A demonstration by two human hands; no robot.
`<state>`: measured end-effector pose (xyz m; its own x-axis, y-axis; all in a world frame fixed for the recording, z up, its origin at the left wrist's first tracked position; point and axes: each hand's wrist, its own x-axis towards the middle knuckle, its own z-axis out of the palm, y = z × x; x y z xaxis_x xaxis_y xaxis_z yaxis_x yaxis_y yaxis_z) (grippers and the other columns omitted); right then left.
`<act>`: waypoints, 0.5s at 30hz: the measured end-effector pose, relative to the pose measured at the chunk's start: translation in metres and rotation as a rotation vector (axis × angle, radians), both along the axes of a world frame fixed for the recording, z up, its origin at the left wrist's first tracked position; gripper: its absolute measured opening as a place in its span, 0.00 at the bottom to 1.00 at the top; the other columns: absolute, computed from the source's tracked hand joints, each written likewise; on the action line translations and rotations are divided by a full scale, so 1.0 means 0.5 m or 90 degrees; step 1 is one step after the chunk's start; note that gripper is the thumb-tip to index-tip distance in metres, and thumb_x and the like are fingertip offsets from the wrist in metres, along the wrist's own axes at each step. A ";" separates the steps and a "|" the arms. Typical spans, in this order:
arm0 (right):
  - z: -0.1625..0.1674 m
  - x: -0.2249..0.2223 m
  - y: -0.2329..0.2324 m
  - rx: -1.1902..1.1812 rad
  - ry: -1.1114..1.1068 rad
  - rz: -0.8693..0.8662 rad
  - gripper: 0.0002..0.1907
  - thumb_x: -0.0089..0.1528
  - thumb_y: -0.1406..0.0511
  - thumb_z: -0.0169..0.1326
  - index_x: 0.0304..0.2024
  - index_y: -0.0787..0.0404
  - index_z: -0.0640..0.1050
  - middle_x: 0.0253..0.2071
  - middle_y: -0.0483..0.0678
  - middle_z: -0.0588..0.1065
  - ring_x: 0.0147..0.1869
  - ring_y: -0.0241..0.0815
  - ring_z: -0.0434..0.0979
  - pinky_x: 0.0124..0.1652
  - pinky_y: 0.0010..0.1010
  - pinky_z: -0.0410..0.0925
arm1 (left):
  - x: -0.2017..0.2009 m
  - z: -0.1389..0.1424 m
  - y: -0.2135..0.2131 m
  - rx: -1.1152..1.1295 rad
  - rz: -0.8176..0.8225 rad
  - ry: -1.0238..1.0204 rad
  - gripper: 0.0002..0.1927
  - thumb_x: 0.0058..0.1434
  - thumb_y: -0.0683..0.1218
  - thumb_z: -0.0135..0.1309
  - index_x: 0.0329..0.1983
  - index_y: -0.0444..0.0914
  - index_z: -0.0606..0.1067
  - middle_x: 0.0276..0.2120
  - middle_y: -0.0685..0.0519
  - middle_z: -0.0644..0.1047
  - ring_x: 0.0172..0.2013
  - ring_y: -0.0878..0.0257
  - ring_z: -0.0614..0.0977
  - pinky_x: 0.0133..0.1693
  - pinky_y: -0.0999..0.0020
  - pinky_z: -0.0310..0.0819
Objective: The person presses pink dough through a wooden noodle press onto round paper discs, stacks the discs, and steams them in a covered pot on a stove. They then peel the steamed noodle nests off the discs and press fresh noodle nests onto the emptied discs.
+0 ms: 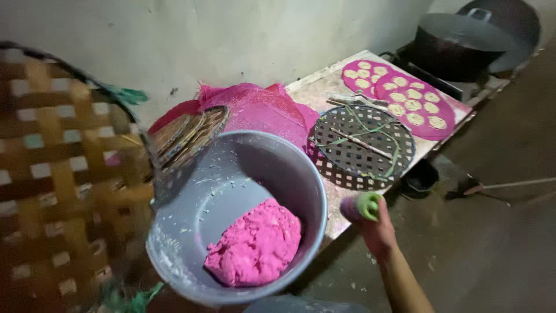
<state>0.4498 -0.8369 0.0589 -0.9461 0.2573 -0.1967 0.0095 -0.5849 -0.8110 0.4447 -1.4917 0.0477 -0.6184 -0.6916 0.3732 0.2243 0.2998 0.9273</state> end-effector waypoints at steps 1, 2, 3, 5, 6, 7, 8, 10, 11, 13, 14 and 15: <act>-0.004 -0.075 0.007 -0.002 -0.005 -0.006 0.31 0.69 0.45 0.39 0.66 0.55 0.67 0.62 0.51 0.70 0.65 0.48 0.70 0.64 0.53 0.62 | -0.008 0.008 0.015 -0.003 0.010 0.001 0.22 0.78 0.49 0.50 0.69 0.32 0.65 0.61 0.42 0.73 0.56 0.45 0.74 0.56 0.45 0.67; -0.007 -0.151 0.015 0.013 -0.048 0.011 0.29 0.68 0.46 0.39 0.65 0.52 0.69 0.61 0.47 0.72 0.64 0.44 0.71 0.62 0.49 0.61 | -0.008 0.014 0.029 -0.010 0.022 0.003 0.22 0.78 0.49 0.50 0.69 0.32 0.65 0.61 0.42 0.73 0.56 0.45 0.74 0.56 0.45 0.67; -0.011 -0.235 0.013 0.033 -0.009 0.044 0.29 0.70 0.46 0.41 0.64 0.55 0.70 0.60 0.49 0.74 0.61 0.46 0.74 0.62 0.43 0.64 | -0.003 0.019 0.046 -0.015 0.037 0.004 0.23 0.78 0.49 0.49 0.69 0.32 0.65 0.61 0.43 0.73 0.56 0.45 0.74 0.57 0.45 0.67; -0.015 -0.404 0.002 0.029 -0.075 0.111 0.27 0.70 0.47 0.44 0.57 0.59 0.75 0.51 0.50 0.79 0.52 0.45 0.79 0.54 0.41 0.72 | 0.006 0.030 0.090 -0.022 0.066 0.007 0.23 0.78 0.49 0.49 0.69 0.32 0.65 0.62 0.43 0.73 0.57 0.46 0.74 0.57 0.45 0.67; -0.018 -0.478 -0.005 0.138 -0.132 0.122 0.26 0.68 0.46 0.42 0.56 0.55 0.76 0.48 0.46 0.78 0.47 0.41 0.77 0.46 0.39 0.71 | 0.006 0.037 0.114 -0.026 0.081 0.013 0.23 0.77 0.50 0.49 0.69 0.33 0.65 0.62 0.43 0.73 0.57 0.46 0.74 0.57 0.45 0.67; -0.015 -0.561 -0.017 0.206 0.023 0.152 0.25 0.70 0.47 0.44 0.56 0.56 0.77 0.50 0.46 0.78 0.49 0.38 0.77 0.49 0.35 0.70 | 0.007 0.043 0.140 -0.029 0.096 0.017 0.23 0.77 0.50 0.49 0.69 0.33 0.65 0.62 0.43 0.72 0.57 0.46 0.74 0.57 0.45 0.67; -0.017 -0.631 -0.035 0.270 0.178 0.186 0.25 0.71 0.48 0.47 0.57 0.58 0.78 0.51 0.47 0.77 0.52 0.35 0.76 0.52 0.31 0.69 | 0.011 0.048 0.169 -0.035 0.113 0.018 0.24 0.77 0.50 0.49 0.69 0.33 0.65 0.62 0.43 0.72 0.57 0.46 0.74 0.58 0.45 0.67; -0.022 -0.745 -0.061 0.340 0.123 0.256 0.29 0.71 0.46 0.44 0.51 0.63 0.81 0.46 0.53 0.79 0.46 0.41 0.76 0.46 0.37 0.69 | 0.014 0.054 0.229 -0.044 0.149 0.022 0.24 0.77 0.50 0.49 0.70 0.33 0.64 0.62 0.43 0.72 0.58 0.46 0.74 0.58 0.45 0.66; -0.026 -0.786 -0.073 0.467 0.077 0.225 0.30 0.69 0.44 0.44 0.53 0.60 0.80 0.49 0.53 0.79 0.51 0.42 0.77 0.52 0.37 0.68 | 0.000 0.058 0.256 -0.047 0.163 0.029 0.24 0.77 0.51 0.49 0.70 0.33 0.64 0.62 0.43 0.72 0.58 0.46 0.74 0.58 0.45 0.66; -0.021 -0.844 -0.090 0.618 0.021 0.196 0.33 0.66 0.41 0.45 0.57 0.58 0.79 0.56 0.55 0.78 0.61 0.46 0.76 0.61 0.39 0.66 | -0.042 0.063 0.308 -0.048 0.191 0.042 0.24 0.77 0.51 0.49 0.70 0.33 0.64 0.62 0.44 0.72 0.58 0.46 0.73 0.59 0.45 0.66; -0.023 -0.865 -0.088 0.642 0.006 0.207 0.35 0.65 0.40 0.47 0.59 0.59 0.79 0.59 0.57 0.77 0.66 0.49 0.73 0.65 0.41 0.64 | -0.077 0.072 0.337 -0.046 0.208 0.049 0.25 0.77 0.51 0.49 0.70 0.33 0.64 0.62 0.44 0.72 0.58 0.46 0.73 0.59 0.45 0.66; -0.026 -0.876 -0.071 0.676 0.055 0.210 0.36 0.65 0.41 0.50 0.61 0.61 0.75 0.62 0.59 0.73 0.68 0.53 0.70 0.65 0.44 0.62 | -0.077 0.069 0.366 -0.045 0.228 0.050 0.25 0.77 0.51 0.49 0.70 0.34 0.64 0.62 0.44 0.72 0.58 0.47 0.73 0.59 0.45 0.66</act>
